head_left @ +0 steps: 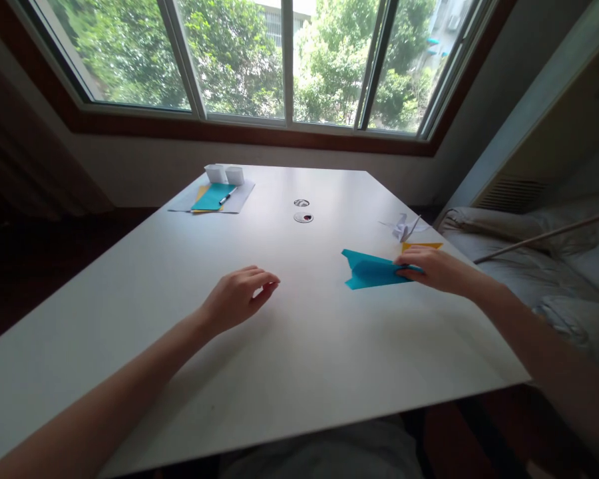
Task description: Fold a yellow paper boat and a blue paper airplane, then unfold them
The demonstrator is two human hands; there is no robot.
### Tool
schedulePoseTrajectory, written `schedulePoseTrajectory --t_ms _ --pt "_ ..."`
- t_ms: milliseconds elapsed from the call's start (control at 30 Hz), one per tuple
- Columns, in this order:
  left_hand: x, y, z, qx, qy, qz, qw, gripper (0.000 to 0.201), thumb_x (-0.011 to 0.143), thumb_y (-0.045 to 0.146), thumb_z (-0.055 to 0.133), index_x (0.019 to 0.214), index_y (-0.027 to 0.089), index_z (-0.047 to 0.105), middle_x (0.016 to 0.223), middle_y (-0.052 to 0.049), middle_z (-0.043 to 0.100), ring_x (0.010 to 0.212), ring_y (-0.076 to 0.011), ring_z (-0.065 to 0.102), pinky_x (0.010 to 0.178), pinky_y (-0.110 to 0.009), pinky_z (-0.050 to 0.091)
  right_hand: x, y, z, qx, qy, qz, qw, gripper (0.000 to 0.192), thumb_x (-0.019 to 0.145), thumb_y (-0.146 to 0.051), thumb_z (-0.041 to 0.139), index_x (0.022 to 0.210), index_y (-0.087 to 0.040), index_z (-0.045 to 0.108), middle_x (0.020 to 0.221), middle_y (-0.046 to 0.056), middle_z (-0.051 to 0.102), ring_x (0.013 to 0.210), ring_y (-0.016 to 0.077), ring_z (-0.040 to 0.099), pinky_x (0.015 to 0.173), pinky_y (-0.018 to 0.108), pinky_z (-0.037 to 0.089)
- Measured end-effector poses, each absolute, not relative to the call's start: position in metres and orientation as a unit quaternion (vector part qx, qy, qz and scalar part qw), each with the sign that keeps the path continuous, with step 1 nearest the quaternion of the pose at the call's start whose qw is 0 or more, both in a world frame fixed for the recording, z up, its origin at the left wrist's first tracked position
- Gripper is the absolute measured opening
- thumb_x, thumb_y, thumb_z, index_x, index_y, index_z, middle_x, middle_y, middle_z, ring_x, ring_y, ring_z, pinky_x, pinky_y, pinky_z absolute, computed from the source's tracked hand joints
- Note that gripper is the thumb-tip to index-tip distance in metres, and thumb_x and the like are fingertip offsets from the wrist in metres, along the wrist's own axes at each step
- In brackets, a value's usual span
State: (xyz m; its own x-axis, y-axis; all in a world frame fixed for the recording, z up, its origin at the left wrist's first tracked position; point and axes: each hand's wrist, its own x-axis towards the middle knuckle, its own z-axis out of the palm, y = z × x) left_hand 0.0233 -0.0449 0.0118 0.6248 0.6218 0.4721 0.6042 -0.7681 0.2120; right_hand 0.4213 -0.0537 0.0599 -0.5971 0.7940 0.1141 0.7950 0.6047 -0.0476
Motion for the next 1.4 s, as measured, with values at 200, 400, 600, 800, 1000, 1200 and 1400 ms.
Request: schedulePoseTrajectory --t_ms 200,400,600,800,1000,1200,1400 --pt "0.023 -0.045 0.01 0.907 0.339 0.249 0.005 0.019 0.085 0.021 0.045 0.084 0.019 0.064 0.072 -0.003 0.065 0.064 -0.0122 0.058 0.061 -0.023 0.045 0.506 -0.074 0.05 -0.562 -0.82 0.107 0.012 0.021 0.079 -0.037 0.052 0.079 -0.022 0.066 0.078 0.005 0.067 0.068 0.0209 0.061 0.062 0.032 0.047" --pt "0.021 -0.044 0.009 0.904 0.357 0.236 0.004 0.019 0.085 0.023 0.045 0.085 0.019 0.064 0.07 -0.002 0.063 0.06 -0.0115 0.057 0.06 -0.022 0.044 0.545 -0.086 0.032 -0.565 -0.816 0.089 0.08 0.013 0.076 -0.024 0.055 0.074 -0.026 0.068 0.071 0.007 0.069 0.06 0.0225 0.062 0.056 0.031 0.047" --pt "0.021 -0.043 0.008 0.907 0.347 0.239 0.001 0.02 0.085 0.024 0.045 0.084 0.019 0.064 0.069 -0.002 0.063 0.06 -0.0113 0.057 0.059 -0.022 0.044 0.556 -0.079 0.018 -0.537 -0.828 0.025 0.158 0.015 0.072 -0.018 0.056 0.076 -0.025 0.069 0.077 0.008 0.069 0.067 0.0268 0.064 0.061 0.034 0.049" --pt "0.022 -0.044 0.009 0.909 0.343 0.237 -0.005 0.02 0.085 0.023 0.044 0.083 0.02 0.064 0.071 -0.002 0.065 0.061 -0.0118 0.059 0.059 -0.022 0.045 0.552 -0.078 0.017 -0.548 -0.82 0.022 0.163 0.016 0.073 -0.02 0.055 0.079 -0.024 0.07 0.078 0.008 0.07 0.065 0.0268 0.065 0.06 0.034 0.05" --pt "0.022 -0.044 0.01 0.911 0.34 0.231 -0.011 0.02 0.085 0.022 0.044 0.083 0.02 0.064 0.072 -0.002 0.066 0.062 -0.0121 0.06 0.059 -0.022 0.045 0.546 -0.077 0.018 -0.571 -0.808 0.026 0.142 0.018 0.074 -0.023 0.053 0.082 -0.022 0.069 0.082 0.009 0.07 0.07 0.0264 0.065 0.064 0.035 0.05" --pt "0.023 -0.045 0.01 0.915 0.338 0.22 -0.002 0.019 0.084 0.022 0.045 0.084 0.019 0.063 0.075 -0.003 0.066 0.064 -0.0128 0.06 0.06 -0.022 0.045 0.548 -0.076 0.028 -0.615 -0.777 0.091 0.104 0.027 0.076 -0.037 0.054 0.091 -0.02 0.067 0.096 0.008 0.068 0.087 0.0258 0.062 0.078 0.039 0.049" --pt "0.024 -0.044 0.006 0.916 0.336 0.219 -0.006 0.02 0.085 0.022 0.044 0.085 0.02 0.063 0.072 -0.002 0.065 0.062 -0.0122 0.059 0.06 -0.022 0.044 0.525 -0.078 0.055 -0.633 -0.756 0.065 0.156 0.035 0.079 -0.048 0.051 0.097 -0.022 0.066 0.1 0.008 0.067 0.089 0.0251 0.061 0.08 0.039 0.047"
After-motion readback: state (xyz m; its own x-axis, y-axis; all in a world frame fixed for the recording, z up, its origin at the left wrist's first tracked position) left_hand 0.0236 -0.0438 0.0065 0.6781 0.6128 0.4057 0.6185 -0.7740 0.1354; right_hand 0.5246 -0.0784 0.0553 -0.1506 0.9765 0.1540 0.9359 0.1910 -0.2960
